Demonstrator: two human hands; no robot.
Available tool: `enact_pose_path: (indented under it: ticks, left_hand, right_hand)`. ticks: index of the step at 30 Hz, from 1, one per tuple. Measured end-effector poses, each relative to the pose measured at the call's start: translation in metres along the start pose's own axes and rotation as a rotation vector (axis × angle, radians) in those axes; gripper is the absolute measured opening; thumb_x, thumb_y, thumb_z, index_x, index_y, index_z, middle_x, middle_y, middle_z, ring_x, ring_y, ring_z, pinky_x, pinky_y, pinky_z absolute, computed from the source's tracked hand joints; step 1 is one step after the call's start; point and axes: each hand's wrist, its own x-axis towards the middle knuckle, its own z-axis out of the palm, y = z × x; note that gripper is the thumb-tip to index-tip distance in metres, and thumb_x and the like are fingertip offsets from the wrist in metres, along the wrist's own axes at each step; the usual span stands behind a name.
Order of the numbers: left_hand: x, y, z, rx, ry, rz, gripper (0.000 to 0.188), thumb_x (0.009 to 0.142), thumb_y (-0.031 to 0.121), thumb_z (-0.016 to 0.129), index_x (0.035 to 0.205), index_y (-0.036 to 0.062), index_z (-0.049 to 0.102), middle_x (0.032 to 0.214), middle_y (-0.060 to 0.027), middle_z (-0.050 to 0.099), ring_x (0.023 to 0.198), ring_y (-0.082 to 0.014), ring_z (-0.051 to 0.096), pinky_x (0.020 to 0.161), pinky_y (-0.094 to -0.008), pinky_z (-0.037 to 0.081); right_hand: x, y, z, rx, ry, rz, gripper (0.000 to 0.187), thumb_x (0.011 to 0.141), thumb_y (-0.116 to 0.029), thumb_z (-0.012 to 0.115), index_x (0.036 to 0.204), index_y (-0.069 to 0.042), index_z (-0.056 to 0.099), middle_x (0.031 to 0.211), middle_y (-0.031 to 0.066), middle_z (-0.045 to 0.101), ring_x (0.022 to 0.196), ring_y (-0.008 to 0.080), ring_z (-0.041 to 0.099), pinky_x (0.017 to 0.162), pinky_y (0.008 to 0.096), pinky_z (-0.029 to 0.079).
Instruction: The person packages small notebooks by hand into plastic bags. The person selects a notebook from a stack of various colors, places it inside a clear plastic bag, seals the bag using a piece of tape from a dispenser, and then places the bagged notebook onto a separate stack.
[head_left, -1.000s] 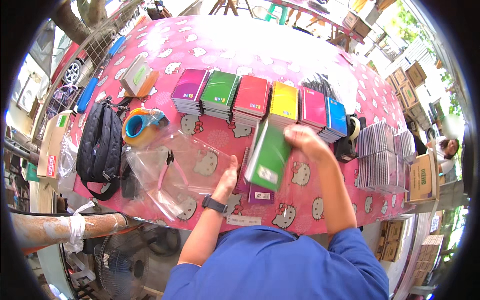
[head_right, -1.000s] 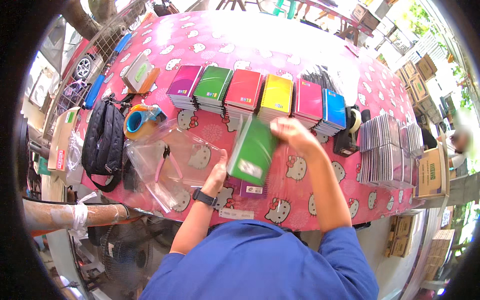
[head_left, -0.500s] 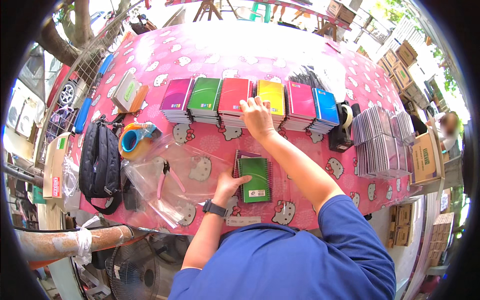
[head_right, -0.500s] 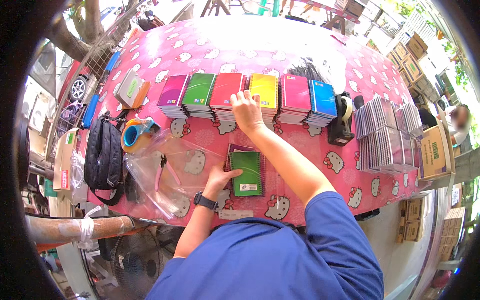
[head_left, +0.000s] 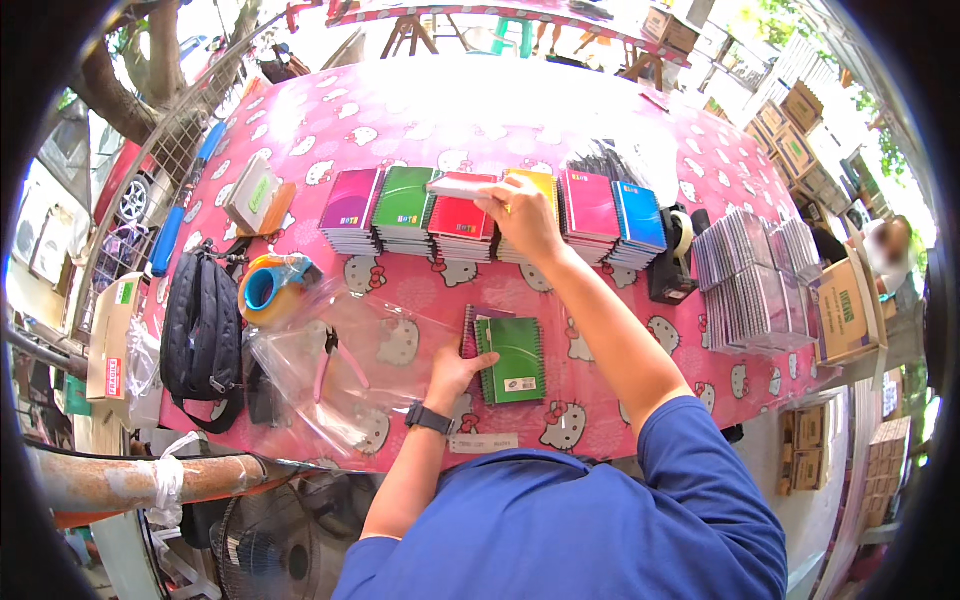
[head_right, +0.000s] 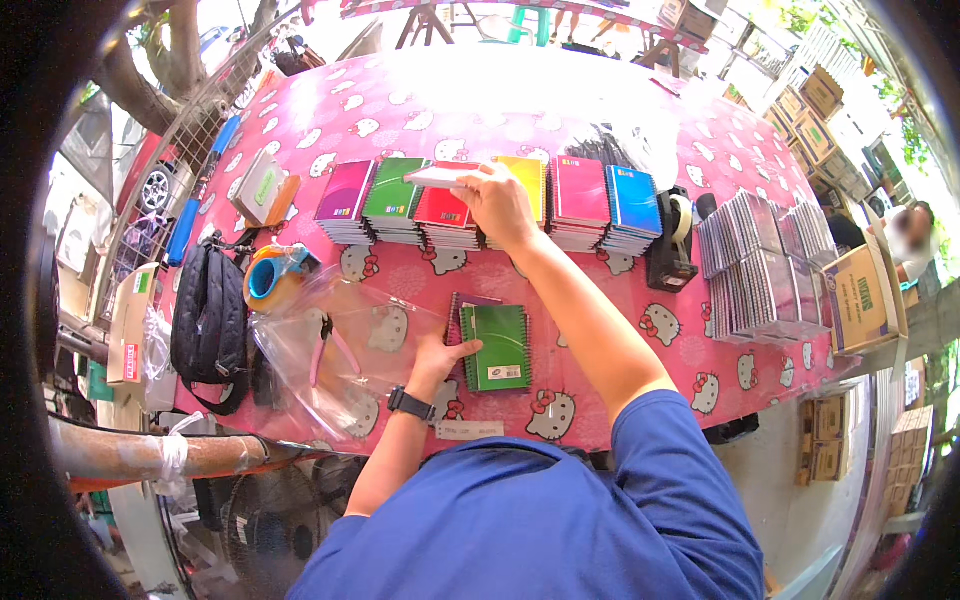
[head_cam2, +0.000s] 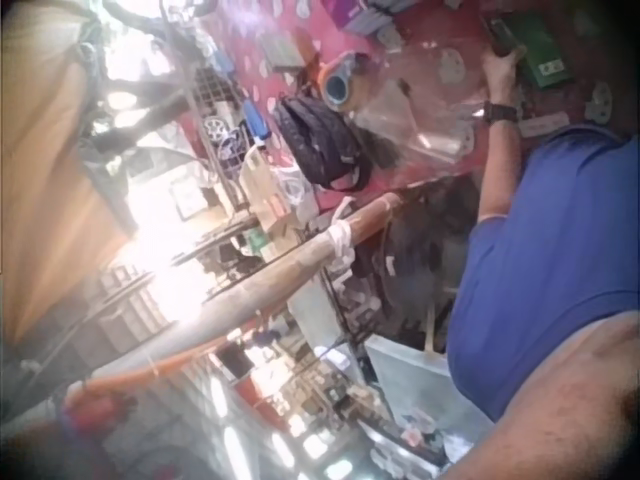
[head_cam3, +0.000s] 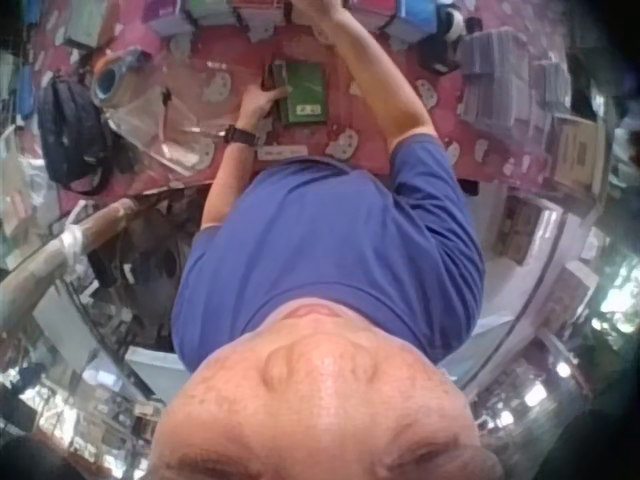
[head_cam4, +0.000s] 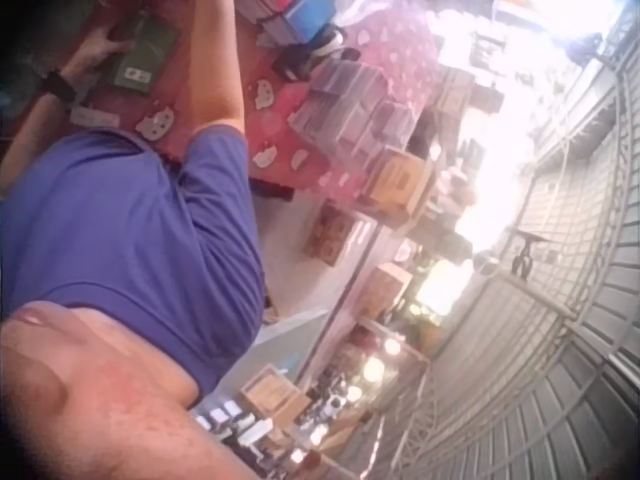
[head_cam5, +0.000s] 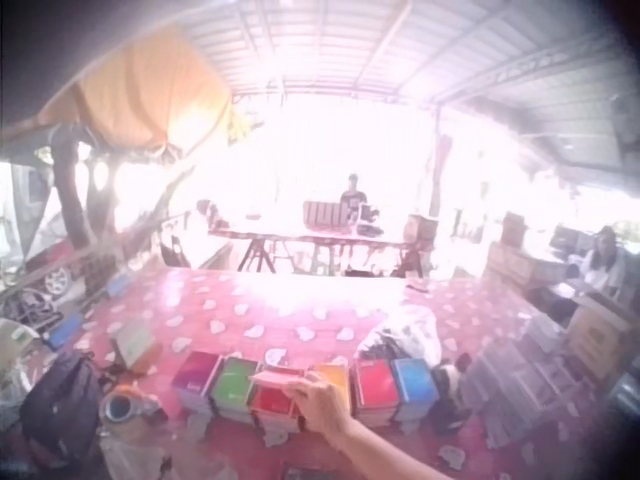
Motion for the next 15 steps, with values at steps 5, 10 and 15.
enact_pose_path:
  ticks: [5,10,15]
  left_hand:
    - [0.004,-0.010,-0.004,0.076,0.091,0.013,0.042,0.075,0.036,0.071,0.091,-0.0022,0.063,0.086,-0.0143,0.068,0.079,-0.0190,0.064,0.073,-0.0316,0.048]
    - [0.009,-0.012,-0.002,-0.326,0.123,-0.231,0.051,0.079,0.044,0.065,0.095,-0.0045,0.063,0.087,-0.0125,0.066,0.082,-0.0156,0.062,0.075,-0.0315,0.047]
    - [-0.003,0.007,-0.004,0.004,-0.019,-0.029,0.044,0.070,0.033,0.076,0.095,-0.0019,0.064,0.089,-0.0119,0.067,0.081,-0.0151,0.063,0.073,-0.0303,0.050]
  right_hand:
    - [-0.006,-0.032,-0.051,0.197,0.068,0.208,0.023,0.085,-0.016,0.058,0.100,0.001,0.060,0.087,0.0172,0.061,0.081,0.0320,0.057,0.071,0.0355,0.044]
    - [-0.092,0.001,-0.077,0.632,-0.514,0.773,0.022,0.086,-0.029,0.061,0.085,-0.007,0.062,0.071,-0.0032,0.054,0.064,0.0071,0.045,0.057,0.0239,0.038]
    - [-0.123,0.005,-0.031,-0.116,-0.398,0.450,0.029,0.077,-0.028,0.067,0.095,-0.005,0.064,0.089,0.0158,0.062,0.085,0.0337,0.058,0.078,0.0426,0.047]
